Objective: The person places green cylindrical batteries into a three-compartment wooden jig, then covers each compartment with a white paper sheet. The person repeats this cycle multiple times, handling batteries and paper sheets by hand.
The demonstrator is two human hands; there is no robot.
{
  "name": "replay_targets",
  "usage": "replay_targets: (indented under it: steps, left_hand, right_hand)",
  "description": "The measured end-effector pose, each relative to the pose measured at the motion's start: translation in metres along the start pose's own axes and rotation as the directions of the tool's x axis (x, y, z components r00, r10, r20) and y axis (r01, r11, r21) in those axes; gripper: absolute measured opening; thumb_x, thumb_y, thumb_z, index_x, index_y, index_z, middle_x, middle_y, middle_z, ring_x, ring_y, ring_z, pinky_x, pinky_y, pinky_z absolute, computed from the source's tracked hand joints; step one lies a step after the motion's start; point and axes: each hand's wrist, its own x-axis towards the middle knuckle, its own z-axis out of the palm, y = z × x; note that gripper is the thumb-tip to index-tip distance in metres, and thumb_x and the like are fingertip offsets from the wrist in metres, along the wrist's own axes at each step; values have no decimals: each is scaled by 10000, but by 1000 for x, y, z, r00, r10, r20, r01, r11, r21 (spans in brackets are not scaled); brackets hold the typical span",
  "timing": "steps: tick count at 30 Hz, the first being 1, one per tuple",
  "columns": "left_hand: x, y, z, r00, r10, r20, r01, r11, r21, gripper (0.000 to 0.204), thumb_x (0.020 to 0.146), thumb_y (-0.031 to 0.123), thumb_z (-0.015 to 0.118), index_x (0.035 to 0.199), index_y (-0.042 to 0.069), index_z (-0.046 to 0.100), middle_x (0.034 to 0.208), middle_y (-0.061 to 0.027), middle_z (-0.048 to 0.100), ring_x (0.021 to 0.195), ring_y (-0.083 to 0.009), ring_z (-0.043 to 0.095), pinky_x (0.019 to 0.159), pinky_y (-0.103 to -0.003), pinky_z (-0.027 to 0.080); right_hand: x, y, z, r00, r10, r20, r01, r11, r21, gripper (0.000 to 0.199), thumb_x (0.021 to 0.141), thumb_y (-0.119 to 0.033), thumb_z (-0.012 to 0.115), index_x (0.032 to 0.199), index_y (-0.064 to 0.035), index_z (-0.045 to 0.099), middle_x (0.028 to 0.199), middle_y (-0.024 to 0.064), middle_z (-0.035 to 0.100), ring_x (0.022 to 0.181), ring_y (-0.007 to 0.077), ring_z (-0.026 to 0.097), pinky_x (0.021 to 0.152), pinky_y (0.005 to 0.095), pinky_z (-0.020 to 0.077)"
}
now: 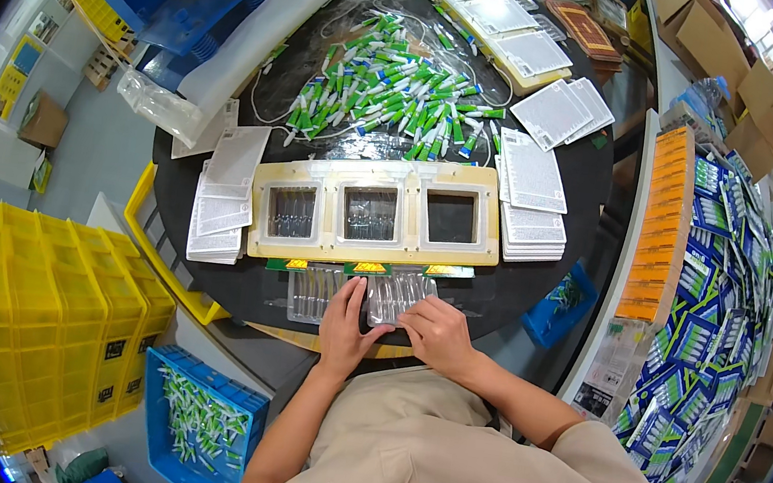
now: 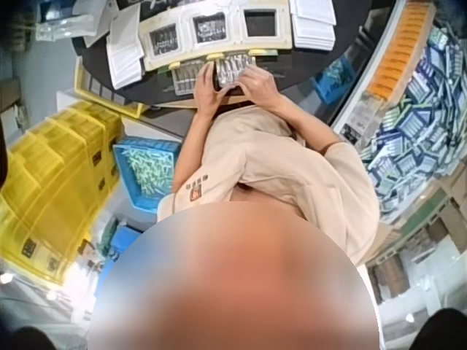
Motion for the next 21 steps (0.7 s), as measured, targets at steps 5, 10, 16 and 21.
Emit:
replay_targets:
  steps: [5,10,16,21]
  left_hand:
    - [-5,1,0,1000,-21,13,21,999,38,994,591,229,953,1439,29,474,1374,-179,555,1233,-388,557,1026,-446,479]
    - [-11,3,-4,999,-10,34,7,997,76,910,680,264,916,1441,32,475,1355,-156,552,1206,-366,557,998,-462,447]
    - [-15,0,-4,997,75,-28,-73,994,77,535,726,322,885,1106,63,612,1015,-76,645,974,-294,612,881,-418,434]
    - [-11,-1,-2,997,77,16,-78,987,142,403,751,241,860,1040,80,630,1001,-71,634,957,-282,607,865,-415,421]
  right_hand:
    - [-7,7,0,999,-5,45,4,1000,17,48,751,-38,728,757,-30,682,786,74,620,780,267,618,677,377,522]
    - [-10,17,8,983,98,155,-103,995,21,91,728,-89,786,741,-60,701,780,71,639,774,275,634,665,400,519]
    - [11,31,13,815,373,444,-416,909,-2,193,693,-176,864,759,-55,730,755,89,697,731,307,687,651,407,533]
    - [35,10,-17,718,490,494,-585,809,47,179,720,-175,855,767,-56,730,746,112,717,720,321,703,637,408,531]
